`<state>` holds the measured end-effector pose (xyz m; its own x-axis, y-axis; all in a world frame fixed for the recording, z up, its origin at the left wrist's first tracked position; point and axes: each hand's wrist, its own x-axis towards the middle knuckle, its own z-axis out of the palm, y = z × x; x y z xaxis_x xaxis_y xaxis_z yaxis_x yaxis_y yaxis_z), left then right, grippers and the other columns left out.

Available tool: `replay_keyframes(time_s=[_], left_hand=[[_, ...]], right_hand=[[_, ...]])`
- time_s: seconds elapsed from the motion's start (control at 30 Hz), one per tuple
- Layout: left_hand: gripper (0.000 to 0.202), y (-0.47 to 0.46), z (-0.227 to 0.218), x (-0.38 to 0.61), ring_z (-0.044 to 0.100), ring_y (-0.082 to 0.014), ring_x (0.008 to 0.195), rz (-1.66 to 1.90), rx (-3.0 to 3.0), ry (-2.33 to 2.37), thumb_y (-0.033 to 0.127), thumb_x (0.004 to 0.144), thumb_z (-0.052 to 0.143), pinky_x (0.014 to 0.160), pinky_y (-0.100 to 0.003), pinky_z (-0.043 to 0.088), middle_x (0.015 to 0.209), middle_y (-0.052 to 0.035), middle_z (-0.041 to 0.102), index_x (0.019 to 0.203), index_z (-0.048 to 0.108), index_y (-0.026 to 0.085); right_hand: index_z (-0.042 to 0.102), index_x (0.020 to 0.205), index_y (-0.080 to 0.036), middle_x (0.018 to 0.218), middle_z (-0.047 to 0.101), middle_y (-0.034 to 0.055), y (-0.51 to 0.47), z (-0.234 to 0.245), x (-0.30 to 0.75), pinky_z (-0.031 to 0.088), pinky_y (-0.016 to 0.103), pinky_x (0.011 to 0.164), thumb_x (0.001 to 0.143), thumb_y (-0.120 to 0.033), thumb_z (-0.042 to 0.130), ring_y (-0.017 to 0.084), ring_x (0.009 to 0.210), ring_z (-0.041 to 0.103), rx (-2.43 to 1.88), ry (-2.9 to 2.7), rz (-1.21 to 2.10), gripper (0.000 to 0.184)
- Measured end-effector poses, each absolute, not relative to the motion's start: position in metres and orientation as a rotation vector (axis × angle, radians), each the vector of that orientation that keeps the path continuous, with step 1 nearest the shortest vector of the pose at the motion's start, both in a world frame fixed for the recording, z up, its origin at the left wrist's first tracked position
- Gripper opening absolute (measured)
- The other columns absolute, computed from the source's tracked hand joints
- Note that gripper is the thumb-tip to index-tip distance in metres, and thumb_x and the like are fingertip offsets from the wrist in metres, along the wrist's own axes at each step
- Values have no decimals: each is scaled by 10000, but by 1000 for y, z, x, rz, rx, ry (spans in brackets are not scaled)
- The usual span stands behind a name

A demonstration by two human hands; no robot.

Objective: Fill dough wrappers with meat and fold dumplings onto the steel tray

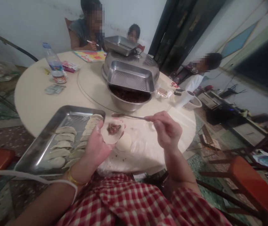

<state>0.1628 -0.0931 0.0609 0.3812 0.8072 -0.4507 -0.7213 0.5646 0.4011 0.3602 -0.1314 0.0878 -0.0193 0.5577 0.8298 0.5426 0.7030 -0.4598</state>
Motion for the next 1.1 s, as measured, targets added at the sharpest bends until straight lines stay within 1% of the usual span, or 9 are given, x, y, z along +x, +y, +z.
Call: replay_keyframes(time_s=[0.1, 0.17, 0.3, 0.37, 0.5, 0.6, 0.8, 0.93, 1.1], left_hand=[[455, -93, 59, 163, 724, -232, 888, 985, 127, 693, 334, 1012, 280, 781, -338, 586, 970, -136, 752, 1268, 574, 99], [432, -93, 60, 164, 725, -218, 872, 988, 129, 681, 325, 1012, 298, 782, -325, 585, 955, -121, 756, 1235, 598, 109], [509, -93, 63, 162, 729, -222, 805, 976, 126, 608, 341, 1019, 245, 723, -331, 602, 881, -119, 765, 994, 690, 95], [562, -93, 65, 161, 730, -232, 805, 969, 105, 592, 349, 1019, 214, 717, -345, 609, 873, -141, 764, 944, 698, 74], [530, -93, 65, 159, 730, -226, 799, 959, 67, 638, 373, 1012, 258, 708, -341, 610, 846, -132, 763, 926, 700, 94], [504, -93, 65, 159, 729, -234, 862, 935, 80, 672, 377, 1009, 282, 705, -324, 604, 883, -135, 766, 959, 692, 89], [474, -94, 66, 160, 724, -221, 847, 982, 62, 627, 335, 1015, 267, 740, -327, 600, 886, -105, 761, 957, 679, 107], [486, -93, 62, 160, 721, -224, 866, 1003, 80, 627, 351, 1013, 270, 753, -328, 600, 878, -116, 752, 935, 681, 103], [523, -93, 58, 161, 723, -221, 849, 974, 92, 651, 384, 1007, 250, 734, -315, 598, 921, -147, 753, 946, 694, 115]], right_hand=[[700, 963, -245, 834, 753, 19, -130, 87, 363, 558, 337, 677, 926, -227, 556, 157, 764, 669, -944, -1563, 44, 150], [701, 966, -242, 837, 755, 22, -130, 86, 362, 557, 331, 679, 927, -215, 551, 155, 773, 671, -932, -1579, 93, 157], [695, 1035, -248, 905, 773, 42, -132, 84, 355, 556, 332, 671, 909, -167, 556, 160, 776, 663, -823, -1775, 36, 204], [684, 1068, -252, 912, 779, 45, -132, 83, 353, 560, 336, 666, 908, -162, 547, 164, 764, 670, -761, -1871, -23, 229], [669, 1070, -228, 905, 785, 62, -133, 84, 353, 564, 327, 661, 911, -151, 537, 166, 773, 684, -671, -1996, -32, 221], [671, 1044, -213, 883, 785, 68, -133, 84, 355, 562, 322, 654, 911, -156, 545, 169, 776, 696, -642, -2042, 0, 192], [673, 1054, -249, 928, 783, 52, -135, 78, 361, 559, 357, 668, 908, -156, 543, 179, 786, 688, -728, -1795, 26, 216], [682, 1032, -244, 910, 785, 51, -141, 77, 361, 554, 358, 634, 906, -175, 544, 178, 725, 663, -767, -1798, 70, 199], [691, 1000, -224, 850, 773, 45, -142, 77, 357, 539, 315, 607, 902, -150, 552, 151, 688, 637, -851, -1820, 146, 185]])
